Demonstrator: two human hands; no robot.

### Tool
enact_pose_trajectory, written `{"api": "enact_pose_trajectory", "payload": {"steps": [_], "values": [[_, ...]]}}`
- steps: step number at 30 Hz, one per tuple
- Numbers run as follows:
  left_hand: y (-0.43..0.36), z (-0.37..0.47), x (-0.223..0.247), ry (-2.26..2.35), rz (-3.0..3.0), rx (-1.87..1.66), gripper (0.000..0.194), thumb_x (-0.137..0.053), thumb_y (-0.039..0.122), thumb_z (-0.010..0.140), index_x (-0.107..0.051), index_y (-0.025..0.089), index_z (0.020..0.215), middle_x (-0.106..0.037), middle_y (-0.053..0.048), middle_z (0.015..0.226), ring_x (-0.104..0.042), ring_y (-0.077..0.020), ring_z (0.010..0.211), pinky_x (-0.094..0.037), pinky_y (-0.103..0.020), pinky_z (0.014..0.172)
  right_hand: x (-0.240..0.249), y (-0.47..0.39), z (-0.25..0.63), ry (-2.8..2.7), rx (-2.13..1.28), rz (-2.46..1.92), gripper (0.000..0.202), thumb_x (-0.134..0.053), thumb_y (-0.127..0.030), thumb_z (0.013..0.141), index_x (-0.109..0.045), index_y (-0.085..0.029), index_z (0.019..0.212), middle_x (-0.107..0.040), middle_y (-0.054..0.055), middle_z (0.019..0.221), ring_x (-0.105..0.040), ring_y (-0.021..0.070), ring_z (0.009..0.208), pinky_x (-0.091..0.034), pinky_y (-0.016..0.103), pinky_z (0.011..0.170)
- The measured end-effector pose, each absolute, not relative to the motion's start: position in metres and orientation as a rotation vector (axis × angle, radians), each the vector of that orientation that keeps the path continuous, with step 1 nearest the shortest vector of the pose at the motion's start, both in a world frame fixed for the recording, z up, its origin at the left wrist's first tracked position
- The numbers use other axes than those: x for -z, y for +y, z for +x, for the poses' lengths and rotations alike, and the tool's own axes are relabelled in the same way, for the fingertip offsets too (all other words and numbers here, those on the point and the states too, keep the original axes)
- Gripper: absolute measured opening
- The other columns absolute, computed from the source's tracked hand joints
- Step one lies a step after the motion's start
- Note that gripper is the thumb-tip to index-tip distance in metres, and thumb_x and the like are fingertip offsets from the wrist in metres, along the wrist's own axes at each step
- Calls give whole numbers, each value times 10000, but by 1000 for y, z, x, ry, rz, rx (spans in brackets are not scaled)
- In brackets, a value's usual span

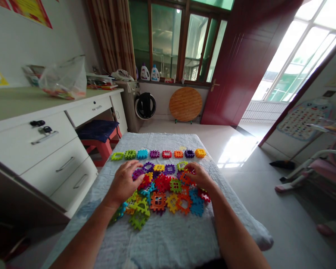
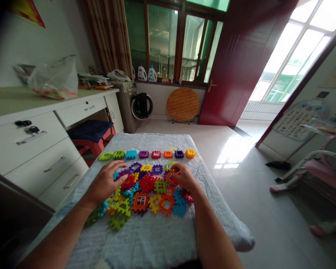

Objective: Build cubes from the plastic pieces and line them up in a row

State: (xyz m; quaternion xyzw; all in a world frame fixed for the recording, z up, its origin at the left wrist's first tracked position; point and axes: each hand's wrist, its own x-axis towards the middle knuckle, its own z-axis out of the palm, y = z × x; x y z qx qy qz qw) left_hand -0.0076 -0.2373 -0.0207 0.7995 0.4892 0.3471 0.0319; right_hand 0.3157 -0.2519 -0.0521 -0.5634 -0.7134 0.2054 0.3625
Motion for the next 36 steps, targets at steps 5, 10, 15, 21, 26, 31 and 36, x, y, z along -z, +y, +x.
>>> {"api": "enact_pose_trajectory", "payload": {"steps": [5,10,15,21,26,31,36], "values": [[-222,-62,23,1547,2091,-1008,418,-631,472,708,-621,200,1027,-632,-82,1123,-562,-281,1088,-390,-417,1006,55,-250,312,-1743,-575,-1415,88,-561,-201,723,-606,-182,795,-565,-12,730,-497,117,662,-406,241,637],[-221,-81,42,1331,1610,-906,548,-683,526,674,-597,205,1110,-626,-86,1185,-559,-279,1132,-420,-402,994,58,-249,311,-1634,-685,-1462,148,-583,-272,726,-606,-185,844,-510,-45,620,-421,91,542,-347,213,520],[-225,-68,52,1126,1412,-914,508,-753,430,637,-630,189,1067,-650,-97,1141,-585,-273,1095,-459,-392,961,58,-249,311,-1628,-670,-1452,168,-595,-294,723,-613,-179,845,-547,-32,651,-460,100,564,-372,223,537],[-228,-54,59,1113,1314,-1046,484,-744,410,640,-623,162,1036,-666,-97,1098,-621,-258,1014,-500,-377,879,49,-255,307,-1849,-399,-1535,184,-599,-230,756,-658,-209,929,-669,21,867,-579,176,838,-422,314,804],[-227,-53,68,1185,1376,-1104,470,-734,435,638,-627,150,996,-681,-97,1049,-636,-250,953,-512,-360,827,43,-262,300,-2043,-294,-1566,308,-659,-285,725,-646,-241,1030,-656,29,1003,-513,229,993,-353,374,918],[-223,-59,71,1266,1425,-1184,435,-710,451,658,-634,150,962,-691,-73,962,-640,-234,904,-509,-352,816,42,-268,294,-2175,-234,-1609,475,-700,-317,664,-608,-246,1125,-610,46,1049,-471,252,1005,-329,398,913],[-221,-61,73,1285,1440,-1211,417,-709,451,658,-641,149,939,-682,-68,934,-634,-237,898,-501,-376,847,42,-269,292,-2185,-247,-1577,523,-634,-201,664,-563,-242,1181,-582,59,1082,-482,245,1021,-345,388,919]]}}
